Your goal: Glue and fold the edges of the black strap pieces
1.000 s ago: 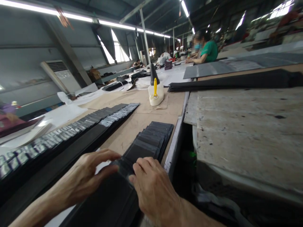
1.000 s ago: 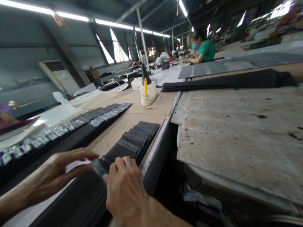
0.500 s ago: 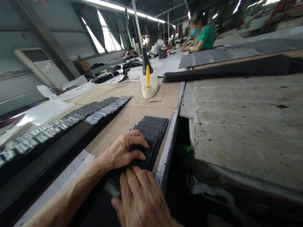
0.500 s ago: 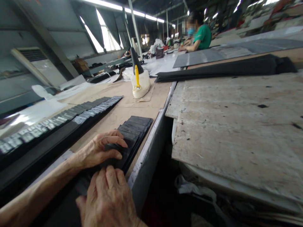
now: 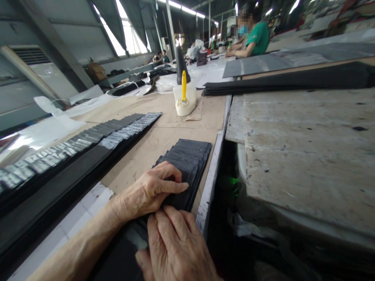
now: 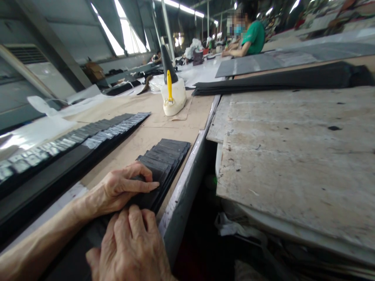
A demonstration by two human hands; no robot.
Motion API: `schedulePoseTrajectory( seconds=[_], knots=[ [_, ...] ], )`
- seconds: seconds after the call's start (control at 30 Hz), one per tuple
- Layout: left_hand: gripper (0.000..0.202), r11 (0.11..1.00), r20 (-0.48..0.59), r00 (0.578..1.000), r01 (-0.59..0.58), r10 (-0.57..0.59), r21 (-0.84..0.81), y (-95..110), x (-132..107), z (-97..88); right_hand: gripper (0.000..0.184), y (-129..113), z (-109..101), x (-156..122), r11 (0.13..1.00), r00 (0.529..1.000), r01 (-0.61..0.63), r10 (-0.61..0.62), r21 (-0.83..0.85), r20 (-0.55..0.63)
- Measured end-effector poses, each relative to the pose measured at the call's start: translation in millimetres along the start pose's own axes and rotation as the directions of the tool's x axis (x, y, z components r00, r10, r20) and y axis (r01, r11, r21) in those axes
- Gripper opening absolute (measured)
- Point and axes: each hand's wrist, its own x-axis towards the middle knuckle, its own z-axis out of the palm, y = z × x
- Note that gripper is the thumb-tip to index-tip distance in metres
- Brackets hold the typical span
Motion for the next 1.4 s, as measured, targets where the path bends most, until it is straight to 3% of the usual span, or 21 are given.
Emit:
schedulePoseTrajectory(
  seconds=[0.23,0.43,0.57,0.67,0.97,1.2,1.4],
  knots=[
    [0.035,0.986,0.058,0.992,-0.121,0.115,0.116,3.8,1.8,-3.8,0.035,-1.0,-0.6,1.4,0.999,1.000,-0.020,0.020,0.034,-0.023],
    [0.039,0.982,0.151,0.981,-0.142,0.122,0.129,6.3,3.8,-7.3,0.023,28.8,-30.5,3.1,0.989,0.998,-0.062,0.064,0.138,-0.014],
    [0.041,0.990,0.111,0.988,-0.116,0.108,0.076,4.6,4.2,-6.8,0.026,54.0,-44.6,8.4,0.992,0.992,-0.128,0.128,0.022,0.013],
    [0.041,0.994,0.068,0.992,-0.107,0.105,0.025,2.3,4.3,-4.6,0.028,62.5,-43.5,10.3,0.998,0.998,-0.056,0.056,-0.035,0.019],
    [0.029,0.994,0.002,0.997,-0.079,0.079,-0.070,1.7,3.6,-0.5,0.026,70.2,-39.5,5.9,0.984,0.993,0.108,-0.102,-0.141,0.051],
    [0.023,0.982,-0.047,0.997,-0.063,0.056,-0.177,-9.9,1.4,-0.9,0.025,68.8,-38.3,11.6,0.990,0.995,0.056,-0.044,-0.133,0.092],
    [0.023,0.980,-0.081,0.997,-0.006,-0.010,-0.200,-19.8,-3.5,-6.1,0.026,68.3,-38.3,15.6,0.986,0.992,0.082,-0.067,-0.142,0.108]
  ],
)
